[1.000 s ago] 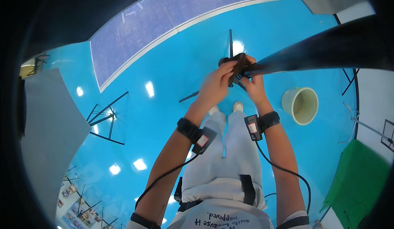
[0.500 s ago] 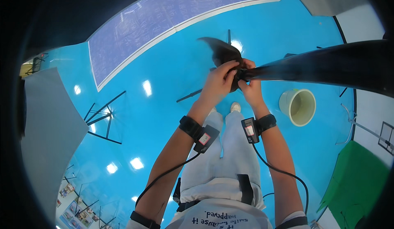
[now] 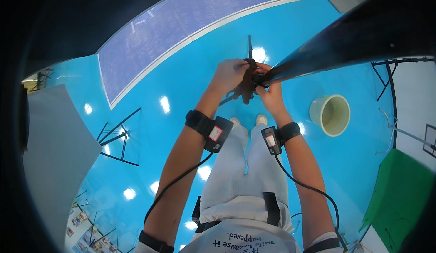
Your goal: The person is cleaning a photography light stand and a softbox strobe using a brown cloth.
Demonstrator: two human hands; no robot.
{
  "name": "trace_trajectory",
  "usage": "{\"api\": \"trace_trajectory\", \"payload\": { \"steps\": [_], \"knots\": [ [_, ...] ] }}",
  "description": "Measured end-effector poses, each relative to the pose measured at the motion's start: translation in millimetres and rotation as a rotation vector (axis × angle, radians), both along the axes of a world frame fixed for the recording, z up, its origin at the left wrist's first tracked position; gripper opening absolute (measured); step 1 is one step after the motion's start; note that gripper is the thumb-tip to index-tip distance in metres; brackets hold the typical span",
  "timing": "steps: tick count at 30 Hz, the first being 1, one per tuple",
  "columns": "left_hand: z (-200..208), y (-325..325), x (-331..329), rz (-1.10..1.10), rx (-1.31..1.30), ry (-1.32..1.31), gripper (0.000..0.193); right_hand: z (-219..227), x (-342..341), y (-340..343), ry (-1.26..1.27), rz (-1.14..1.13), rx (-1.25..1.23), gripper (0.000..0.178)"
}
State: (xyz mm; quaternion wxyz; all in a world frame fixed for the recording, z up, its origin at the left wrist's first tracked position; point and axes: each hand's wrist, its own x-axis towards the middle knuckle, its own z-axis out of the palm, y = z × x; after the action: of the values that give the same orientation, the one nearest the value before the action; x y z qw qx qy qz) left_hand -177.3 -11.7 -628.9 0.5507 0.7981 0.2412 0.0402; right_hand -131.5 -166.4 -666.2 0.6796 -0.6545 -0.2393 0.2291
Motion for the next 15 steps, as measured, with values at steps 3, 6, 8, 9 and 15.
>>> {"api": "trace_trajectory", "payload": {
  "steps": [3,6,8,9,15],
  "knots": [
    [8.4,0.1,-4.9,-0.082,-0.082,0.049,0.025,-0.3,0.4,-2.3,-0.02,-0.056,-0.011,0.056],
    [0.4,-1.1,0.4,0.048,-0.196,0.134,0.026,2.9,0.8,0.4,-0.002,-0.039,0.024,0.056],
    [-10.8,1.7,-3.3,0.163,-0.35,0.158,0.028,3.4,-2.0,3.0,0.036,-0.051,0.017,0.055],
    [-19.9,3.6,-6.2,0.272,-0.505,0.179,0.03,3.7,-1.8,3.7,0.034,-0.051,0.019,0.055],
    [-47.5,-19.4,-69.5,0.345,-1.252,-0.19,0.037,0.5,-0.8,0.4,0.003,-0.053,0.067,0.053]
  ]
}}
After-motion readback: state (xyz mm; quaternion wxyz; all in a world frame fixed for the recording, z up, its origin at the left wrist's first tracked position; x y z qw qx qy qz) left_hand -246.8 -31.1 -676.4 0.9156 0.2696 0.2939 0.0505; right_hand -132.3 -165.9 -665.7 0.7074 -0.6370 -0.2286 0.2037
